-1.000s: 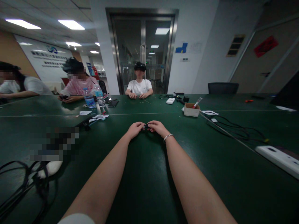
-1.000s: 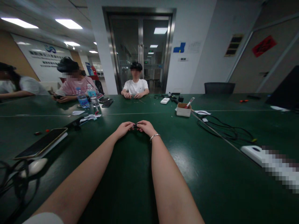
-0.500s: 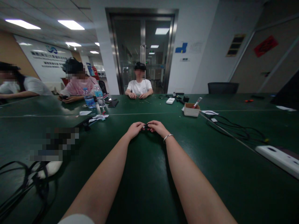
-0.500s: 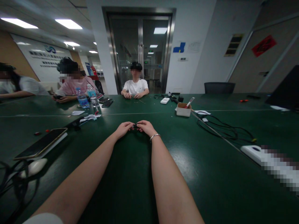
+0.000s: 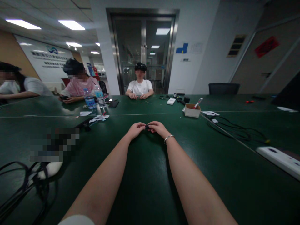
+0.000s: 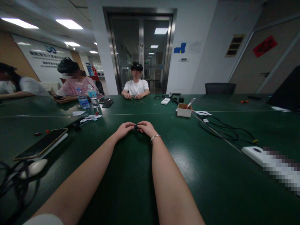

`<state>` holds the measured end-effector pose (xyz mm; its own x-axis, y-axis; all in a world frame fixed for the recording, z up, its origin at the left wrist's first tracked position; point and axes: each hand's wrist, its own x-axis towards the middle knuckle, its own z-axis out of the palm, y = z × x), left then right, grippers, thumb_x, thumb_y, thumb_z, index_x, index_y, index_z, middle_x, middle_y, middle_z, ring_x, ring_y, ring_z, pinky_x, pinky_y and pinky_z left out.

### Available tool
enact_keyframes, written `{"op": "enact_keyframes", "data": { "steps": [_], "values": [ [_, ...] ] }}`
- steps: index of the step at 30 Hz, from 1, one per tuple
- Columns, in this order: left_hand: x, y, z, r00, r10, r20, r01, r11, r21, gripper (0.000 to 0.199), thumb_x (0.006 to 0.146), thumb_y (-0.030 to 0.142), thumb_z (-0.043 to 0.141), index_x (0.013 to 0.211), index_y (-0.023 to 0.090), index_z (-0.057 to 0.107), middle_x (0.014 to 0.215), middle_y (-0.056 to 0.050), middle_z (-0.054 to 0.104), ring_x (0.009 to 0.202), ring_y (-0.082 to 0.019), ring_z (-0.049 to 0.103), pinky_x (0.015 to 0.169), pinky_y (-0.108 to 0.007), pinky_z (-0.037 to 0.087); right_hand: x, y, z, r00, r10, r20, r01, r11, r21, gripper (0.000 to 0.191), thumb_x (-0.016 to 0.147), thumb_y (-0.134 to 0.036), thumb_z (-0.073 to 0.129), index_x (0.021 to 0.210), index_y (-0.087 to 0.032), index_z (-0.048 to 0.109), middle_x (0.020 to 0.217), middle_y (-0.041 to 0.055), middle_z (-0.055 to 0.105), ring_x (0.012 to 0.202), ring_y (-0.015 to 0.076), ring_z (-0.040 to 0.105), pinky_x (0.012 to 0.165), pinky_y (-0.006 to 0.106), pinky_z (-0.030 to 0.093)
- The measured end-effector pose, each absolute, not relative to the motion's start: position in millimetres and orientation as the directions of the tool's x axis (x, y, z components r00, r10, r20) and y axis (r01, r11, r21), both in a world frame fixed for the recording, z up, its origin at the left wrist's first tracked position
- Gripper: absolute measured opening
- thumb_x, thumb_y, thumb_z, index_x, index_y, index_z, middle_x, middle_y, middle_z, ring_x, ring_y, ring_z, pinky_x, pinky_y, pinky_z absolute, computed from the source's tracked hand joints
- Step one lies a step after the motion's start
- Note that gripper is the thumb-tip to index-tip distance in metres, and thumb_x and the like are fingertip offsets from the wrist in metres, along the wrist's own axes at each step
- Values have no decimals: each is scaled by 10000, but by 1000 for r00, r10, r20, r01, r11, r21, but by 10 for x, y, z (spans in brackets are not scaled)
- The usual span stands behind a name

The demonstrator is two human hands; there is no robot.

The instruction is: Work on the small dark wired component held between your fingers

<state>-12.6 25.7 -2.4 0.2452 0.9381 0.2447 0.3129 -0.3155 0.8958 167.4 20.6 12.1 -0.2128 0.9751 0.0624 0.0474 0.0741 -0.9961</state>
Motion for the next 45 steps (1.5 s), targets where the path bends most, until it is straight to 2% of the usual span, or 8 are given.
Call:
{"op": "enact_keyframes", "data": {
  "steps": [9,16,21,23,26,31,41,45],
  "values": [
    [-146,275,-34,268,928,259,267,-330,906,313,742,312,619,1000,142,671,923,-81,689,863,-180,618,848,-338,458,1683,224,101,-226,972,69,68,86,-994,99,810,-117,613,902,-114,651,582,10,639,478,57,548,471,137,460],
    [-159,305,-81,269,932,241,205,-300,932,336,761,325,622,1045,147,637,911,-72,685,833,-165,633,833,-342,468,1717,212,94,-283,944,172,107,209,-972,437,731,-112,682,1143,-233,600,892,-3,649,521,33,563,472,133,465],
    [-151,285,-64,270,931,247,189,-303,934,320,761,309,626,1035,144,634,890,-65,684,816,-160,636,826,-340,472,1691,229,101,-264,961,83,132,122,-984,199,878,-259,548,1016,-136,621,592,-5,609,460,57,527,444,137,435],
    [-153,282,-59,270,933,238,200,-296,934,313,763,304,623,1032,144,636,897,-65,684,818,-161,636,823,-343,473,1691,233,99,-275,957,95,127,134,-983,152,846,-173,572,985,-139,622,630,-10,621,459,48,526,448,136,437],
    [-154,280,-58,280,930,238,199,-299,933,310,760,303,625,1027,146,639,910,-73,685,822,-165,637,824,-348,473,1696,231,97,-265,955,131,99,162,-982,289,755,-71,634,1023,-177,608,739,-27,634,477,37,541,454,136,449],
    [-133,255,-46,270,925,267,188,-322,928,299,766,304,608,1013,138,634,868,-68,682,788,-161,633,805,-340,473,1679,238,101,-215,973,82,123,110,-986,77,828,-163,597,897,-143,625,639,-11,625,439,45,512,421,138,439],
    [-121,219,-5,248,930,270,244,-330,912,324,769,348,586,1016,141,624,761,-37,653,736,-156,613,723,-293,453,1673,250,83,-250,964,91,98,119,-988,62,813,-133,619,873,-139,630,598,-17,628,451,45,522,430,129,436],
    [-121,233,-8,259,933,249,339,-329,881,377,832,429,472,998,141,651,631,-15,611,632,-144,565,661,-277,429,1676,255,71,-258,960,114,95,142,-985,92,787,-105,643,871,-141,643,637,-17,637,472,41,523,438,126,434]
  ]
}}
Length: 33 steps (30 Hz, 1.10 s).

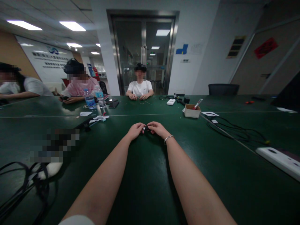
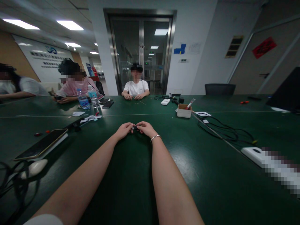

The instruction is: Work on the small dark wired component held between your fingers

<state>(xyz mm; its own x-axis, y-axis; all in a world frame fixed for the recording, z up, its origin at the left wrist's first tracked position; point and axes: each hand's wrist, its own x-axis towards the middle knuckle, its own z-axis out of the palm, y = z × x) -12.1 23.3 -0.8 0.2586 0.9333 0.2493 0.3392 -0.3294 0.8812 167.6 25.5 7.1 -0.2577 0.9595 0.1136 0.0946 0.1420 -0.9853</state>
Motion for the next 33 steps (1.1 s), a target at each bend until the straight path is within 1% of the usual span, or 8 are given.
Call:
{"op": "enact_keyframes", "data": {
  "steps": [3,7,9,13,18,23,28,33],
  "values": [
    [-130,252,-11,255,937,237,386,-323,864,412,856,440,406,990,151,668,664,-24,623,623,-142,542,632,-271,418,1682,268,55,-254,960,120,98,149,-984,101,778,-107,653,872,-143,650,642,-18,635,474,44,520,443,132,437],
    [-138,277,-23,242,944,226,385,-307,870,313,772,340,527,994,174,672,859,-34,659,691,-133,548,648,-256,420,1687,282,38,-253,959,131,102,161,-982,110,774,-116,658,881,-141,652,654,-15,636,480,45,521,453,139,438],
    [-136,287,-36,255,940,227,368,-312,876,313,759,310,539,1010,169,664,827,-32,654,713,-139,559,658,-255,424,1686,282,36,-254,958,131,102,161,-982,105,776,-115,654,878,-139,652,653,-15,634,483,44,521,457,138,437],
    [-133,302,-57,265,934,238,366,-325,872,361,837,369,432,1003,148,664,701,-28,617,665,-143,546,630,-264,421,1681,277,42,-252,960,119,96,148,-984,91,782,-112,643,869,-135,648,648,-15,631,476,42,515,453,138,430],
    [-139,288,-44,256,936,243,345,-323,882,311,750,288,548,1011,171,671,850,-35,649,713,-132,546,674,-261,433,1681,264,55,-247,962,115,101,143,-985,90,781,-105,638,865,-138,647,639,-17,628,474,45,513,455,145,432],
    [-141,280,-33,277,934,225,326,-312,892,327,812,334,478,1008,155,669,723,-30,627,666,-138,535,645,-268,426,1681,249,68,-251,961,119,94,146,-985,90,797,-94,613,868,-135,648,645,-14,631,478,42,514,458,141,432],
    [-142,312,-67,248,939,238,349,-315,883,315,760,299,566,1038,183,659,804,-23,636,686,-128,542,660,-260,421,1676,281,50,-243,964,112,87,137,-987,87,785,-91,628,860,-134,636,642,-17,632,465,39,513,447,141,434],
    [-147,296,-75,290,933,215,322,-306,896,346,800,363,551,1074,171,640,796,-39,659,719,-146,580,671,-273,429,1685,309,23,-250,959,132,85,157,-984,95,770,-121,653,863,-138,642,658,-16,633,482,43,527,458,146,446]
  ]
}}
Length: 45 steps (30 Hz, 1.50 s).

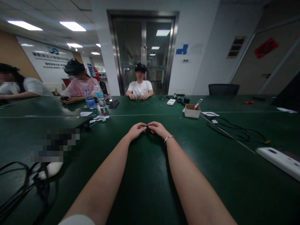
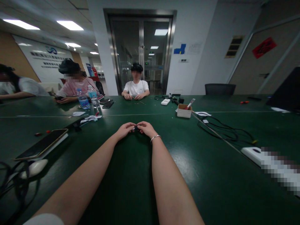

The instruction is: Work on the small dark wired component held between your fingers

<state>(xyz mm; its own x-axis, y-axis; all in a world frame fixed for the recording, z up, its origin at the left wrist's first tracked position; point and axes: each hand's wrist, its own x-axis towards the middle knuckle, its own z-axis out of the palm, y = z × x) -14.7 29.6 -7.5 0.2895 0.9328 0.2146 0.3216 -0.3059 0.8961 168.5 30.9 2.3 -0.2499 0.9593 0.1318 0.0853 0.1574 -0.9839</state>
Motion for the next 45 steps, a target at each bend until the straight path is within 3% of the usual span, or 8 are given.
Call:
{"op": "enact_keyframes", "data": {
  "steps": [5,10,17,22,27,31,35,45],
  "values": [
    [-153,254,-46,335,915,226,285,-327,901,413,784,375,587,1131,150,604,705,-32,657,687,-148,587,677,-281,424,1706,273,39,-256,957,134,111,167,-980,135,775,-114,619,909,-133,629,675,-9,621,494,47,531,469,151,449],
    [-137,266,-54,326,919,224,249,-312,917,394,795,353,568,1110,121,604,673,-37,661,661,-147,592,674,-284,428,1717,217,75,-268,945,189,111,224,-968,467,680,-37,649,1110,-200,569,1025,28,633,531,28,551,474,151,466],
    [-136,290,-55,337,911,237,221,-321,921,379,803,324,552,1121,122,591,682,-35,662,674,-144,608,662,-274,427,1676,252,79,-230,970,79,146,115,-983,147,878,-240,537,965,-141,601,606,-5,592,461,57,517,429,138,434],
    [-140,283,-58,326,917,230,222,-310,924,373,813,326,545,1122,123,593,688,-39,663,694,-150,618,673,-282,434,1701,229,95,-255,959,121,67,143,-987,271,767,-85,607,1022,-176,604,791,-9,636,480,36,534,457,142,460],
    [-138,273,-51,329,912,245,210,-323,923,354,815,313,544,1107,119,599,707,-48,668,697,-153,624,678,-292,437,1698,241,90,-223,972,79,115,106,-988,139,814,-153,588,948,-147,620,714,6,625,469,48,527,434,145,451],
    [-137,257,-33,333,914,233,220,-315,923,358,821,317,541,1115,122,599,710,-47,668,710,-155,627,682,-294,440,1698,267,67,-229,967,111,88,135,-987,234,763,-95,619,983,-175,611,823,5,637,479,35,536,450,144,466],
    [-129,237,-15,321,917,238,212,-314,925,345,820,314,542,1098,120,604,713,-47,666,708,-151,624,670,-284,438,1701,275,52,-210,973,100,99,123,-987,176,833,-195,569,1005,-164,598,741,8,628,467,51,536,427,148,452],
    [-121,238,-15,315,913,260,198,-331,923,335,806,320,550,1064,116,612,697,-45,663,694,-149,615,665,-281,434,1689,227,95,-243,965,99,93,125,-988,224,779,-100,608,996,-155,599,758,10,643,464,44,529,449,155,455]
  ]
}}
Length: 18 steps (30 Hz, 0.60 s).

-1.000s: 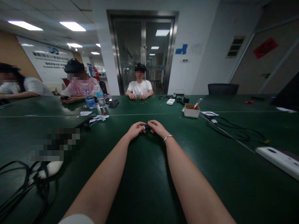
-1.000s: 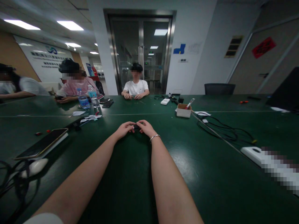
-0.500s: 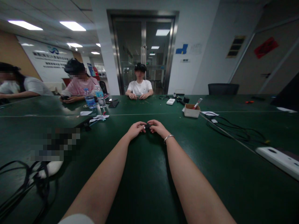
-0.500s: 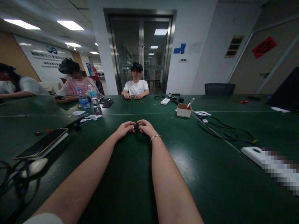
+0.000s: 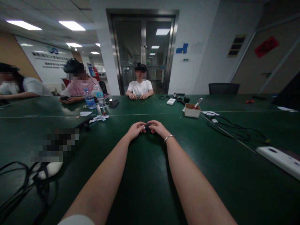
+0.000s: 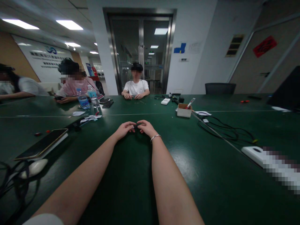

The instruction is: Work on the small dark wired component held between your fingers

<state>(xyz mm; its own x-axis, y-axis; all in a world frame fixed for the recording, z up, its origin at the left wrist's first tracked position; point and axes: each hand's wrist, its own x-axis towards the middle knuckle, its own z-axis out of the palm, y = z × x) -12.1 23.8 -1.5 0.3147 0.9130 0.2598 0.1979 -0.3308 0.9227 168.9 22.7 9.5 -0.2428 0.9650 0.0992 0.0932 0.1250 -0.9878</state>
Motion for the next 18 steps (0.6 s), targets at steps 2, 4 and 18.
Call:
{"op": "enact_keyframes", "data": {
  "steps": [2,4,18],
  "values": [
    [-120,236,-13,314,915,255,200,-327,924,331,812,316,544,1067,116,611,697,-45,661,698,-149,615,668,-281,436,1690,235,88,-239,964,120,83,143,-986,266,755,-95,633,1009,-166,598,790,3,644,471,39,535,448,149,458],
    [-118,234,-11,313,915,255,199,-326,924,317,817,308,536,1060,119,612,715,-48,663,706,-148,618,671,-280,439,1691,245,81,-228,967,115,82,137,-987,216,788,-148,623,1002,-165,599,740,-1,639,464,43,532,437,146,456],
    [-132,273,-49,281,929,242,354,-335,873,375,837,444,481,1018,160,645,765,-43,652,677,-140,571,665,-270,438,1689,241,92,-245,963,109,131,144,-981,176,752,-64,587,888,-148,662,674,-14,637,480,50,522,468,151,448]
  ]
}}
